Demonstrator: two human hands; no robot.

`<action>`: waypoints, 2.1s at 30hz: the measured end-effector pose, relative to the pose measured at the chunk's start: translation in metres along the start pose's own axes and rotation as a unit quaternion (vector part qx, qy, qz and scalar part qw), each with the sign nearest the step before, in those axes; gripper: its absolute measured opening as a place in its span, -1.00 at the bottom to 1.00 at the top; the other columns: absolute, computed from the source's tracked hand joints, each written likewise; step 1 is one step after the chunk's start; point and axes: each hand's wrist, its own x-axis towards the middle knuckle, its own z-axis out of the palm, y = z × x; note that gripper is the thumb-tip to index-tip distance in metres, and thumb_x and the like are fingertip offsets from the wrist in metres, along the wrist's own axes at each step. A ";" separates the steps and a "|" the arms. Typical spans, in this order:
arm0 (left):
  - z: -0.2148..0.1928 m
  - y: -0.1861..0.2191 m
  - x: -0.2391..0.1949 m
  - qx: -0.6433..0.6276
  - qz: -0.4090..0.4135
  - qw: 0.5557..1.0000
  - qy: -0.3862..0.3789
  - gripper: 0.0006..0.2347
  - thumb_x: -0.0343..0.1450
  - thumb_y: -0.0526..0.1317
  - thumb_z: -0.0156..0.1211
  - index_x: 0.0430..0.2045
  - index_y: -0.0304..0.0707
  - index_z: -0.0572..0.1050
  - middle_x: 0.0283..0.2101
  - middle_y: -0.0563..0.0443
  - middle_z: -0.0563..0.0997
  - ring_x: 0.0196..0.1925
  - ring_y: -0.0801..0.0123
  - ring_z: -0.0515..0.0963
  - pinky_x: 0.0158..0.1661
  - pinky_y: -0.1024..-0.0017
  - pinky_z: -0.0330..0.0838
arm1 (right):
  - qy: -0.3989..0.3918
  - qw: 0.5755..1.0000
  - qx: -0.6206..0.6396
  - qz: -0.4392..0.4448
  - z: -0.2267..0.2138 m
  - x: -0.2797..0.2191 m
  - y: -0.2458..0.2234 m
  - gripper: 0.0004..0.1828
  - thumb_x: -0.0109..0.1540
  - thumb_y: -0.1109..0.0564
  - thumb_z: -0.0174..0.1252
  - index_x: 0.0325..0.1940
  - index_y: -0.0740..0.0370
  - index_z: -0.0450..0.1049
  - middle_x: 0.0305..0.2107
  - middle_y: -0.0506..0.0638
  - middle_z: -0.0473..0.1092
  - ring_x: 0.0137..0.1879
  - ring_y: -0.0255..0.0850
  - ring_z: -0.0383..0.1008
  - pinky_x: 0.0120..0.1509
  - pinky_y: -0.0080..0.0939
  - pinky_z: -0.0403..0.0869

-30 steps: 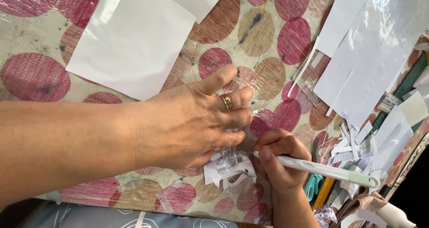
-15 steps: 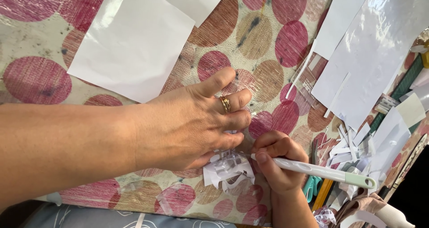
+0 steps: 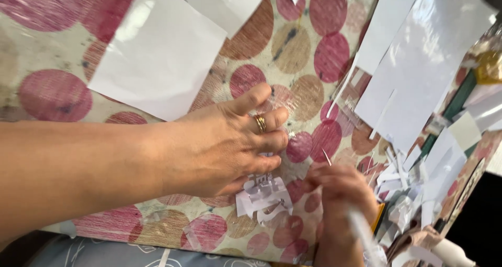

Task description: The person uses a white craft knife to cut a small piece of white paper on a patterned tablecloth. The camera shakes violently for several seconds before stabilizing, after which the person resumes cutting the paper with the knife.

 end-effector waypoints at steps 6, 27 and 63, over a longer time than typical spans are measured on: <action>-0.006 -0.005 0.001 -0.105 0.012 0.994 0.007 -0.41 0.37 0.29 -0.12 0.29 0.16 0.24 0.43 -0.17 0.17 0.57 -0.16 -0.09 0.40 -0.41 -0.48 | -0.159 0.904 -0.369 0.145 0.033 0.011 -0.047 -0.41 0.03 -0.13 0.46 0.03 0.21 0.56 -0.10 0.04 0.46 -0.06 -0.19 0.54 0.07 -0.26 0.56; -0.019 -0.006 0.002 -0.099 0.023 0.992 -0.069 -0.43 0.42 0.25 -0.22 0.36 0.23 0.11 0.54 -0.17 -0.05 0.59 -0.26 -0.22 0.38 -0.44 -0.55 | -0.177 0.800 -0.566 -0.095 0.049 0.004 -0.021 -0.53 0.40 -0.11 -0.10 -0.04 0.27 0.60 -0.15 0.08 0.47 -0.29 -0.07 0.45 -0.25 -0.04 0.33; -0.009 -0.001 0.003 -0.044 0.017 0.997 -0.066 -0.41 0.42 0.29 -0.38 0.38 0.26 0.04 0.56 -0.05 -0.07 0.60 -0.23 -0.22 0.35 -0.46 -0.66 | -0.156 0.815 -0.549 -0.103 0.038 -0.026 -0.019 -0.68 0.34 -0.01 0.10 -0.12 0.30 0.60 -0.26 0.07 0.47 -0.29 -0.12 0.50 -0.30 -0.10 0.34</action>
